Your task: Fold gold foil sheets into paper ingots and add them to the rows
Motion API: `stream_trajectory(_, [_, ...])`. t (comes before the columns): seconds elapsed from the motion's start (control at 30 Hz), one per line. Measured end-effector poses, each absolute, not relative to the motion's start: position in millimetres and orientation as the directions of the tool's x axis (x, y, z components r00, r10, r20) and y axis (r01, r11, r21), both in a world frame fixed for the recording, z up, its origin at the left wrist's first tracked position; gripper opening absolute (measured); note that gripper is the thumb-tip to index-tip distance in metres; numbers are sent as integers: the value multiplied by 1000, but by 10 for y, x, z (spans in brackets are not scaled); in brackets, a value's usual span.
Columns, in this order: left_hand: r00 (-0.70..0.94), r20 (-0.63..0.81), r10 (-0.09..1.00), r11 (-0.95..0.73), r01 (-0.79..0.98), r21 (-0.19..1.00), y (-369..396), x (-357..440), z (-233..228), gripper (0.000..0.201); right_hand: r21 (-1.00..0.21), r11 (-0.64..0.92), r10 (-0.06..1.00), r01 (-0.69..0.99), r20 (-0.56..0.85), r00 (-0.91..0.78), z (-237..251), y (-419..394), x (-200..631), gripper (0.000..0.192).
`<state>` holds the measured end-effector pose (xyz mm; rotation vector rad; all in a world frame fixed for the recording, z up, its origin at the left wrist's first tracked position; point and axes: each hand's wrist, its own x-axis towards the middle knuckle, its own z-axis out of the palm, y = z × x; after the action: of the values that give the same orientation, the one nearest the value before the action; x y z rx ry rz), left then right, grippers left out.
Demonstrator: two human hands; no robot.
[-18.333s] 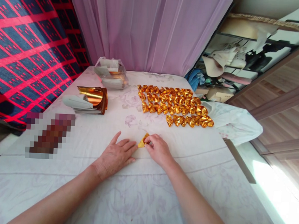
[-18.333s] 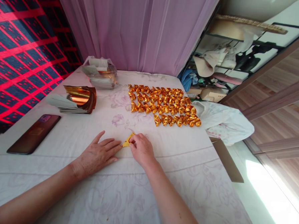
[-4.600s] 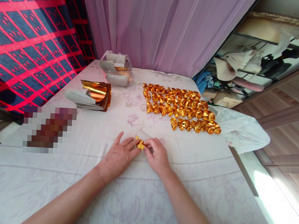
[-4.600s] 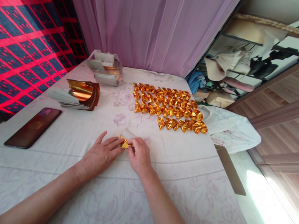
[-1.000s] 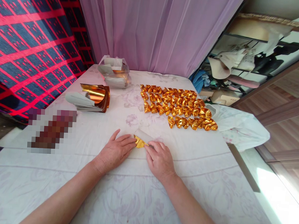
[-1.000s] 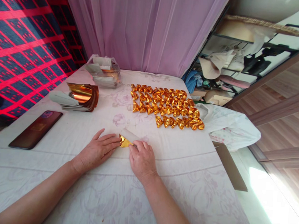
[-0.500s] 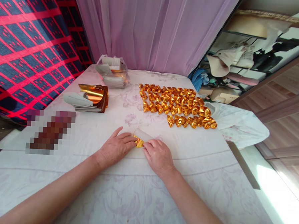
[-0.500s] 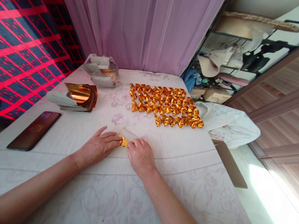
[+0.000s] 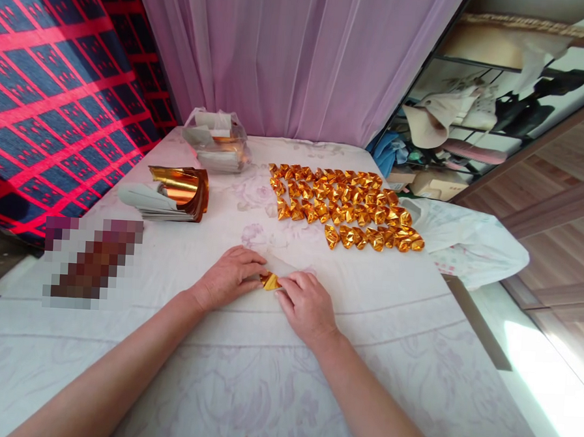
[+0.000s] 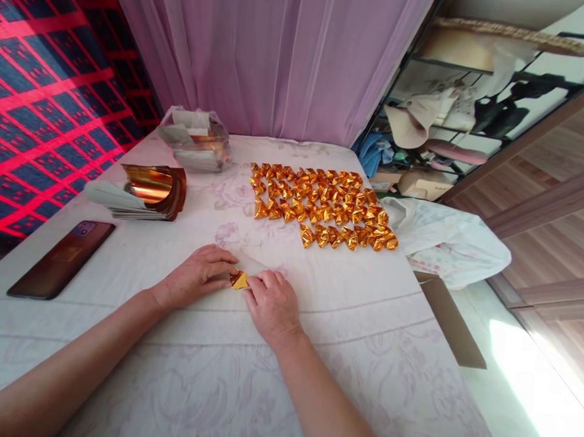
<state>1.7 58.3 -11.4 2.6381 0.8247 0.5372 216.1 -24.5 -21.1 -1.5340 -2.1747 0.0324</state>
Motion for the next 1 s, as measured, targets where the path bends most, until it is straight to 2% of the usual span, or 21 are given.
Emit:
stream_trajectory(0.2, [743,305,596,-794,491,358,551,68,-132,21,-294,351,899,889,370,-233,-212,-242,2174,18])
stream_trajectory(0.43, [723,288,629,-771,530,352,518,118,-105,27,-319,315,923,894,323,-210,-184,-222,2171,17])
stream_trajectory(0.6, [711,292,640,-763,544,348,502,137,-95,30,-300,329,907,896,364,-211,-220,-199,2186,18])
stream_trajectory(1.0, [696,304,650,-757,557,342,378,172,-71,19,-304,359,890,883,395,-226,-228,-215,2240,13])
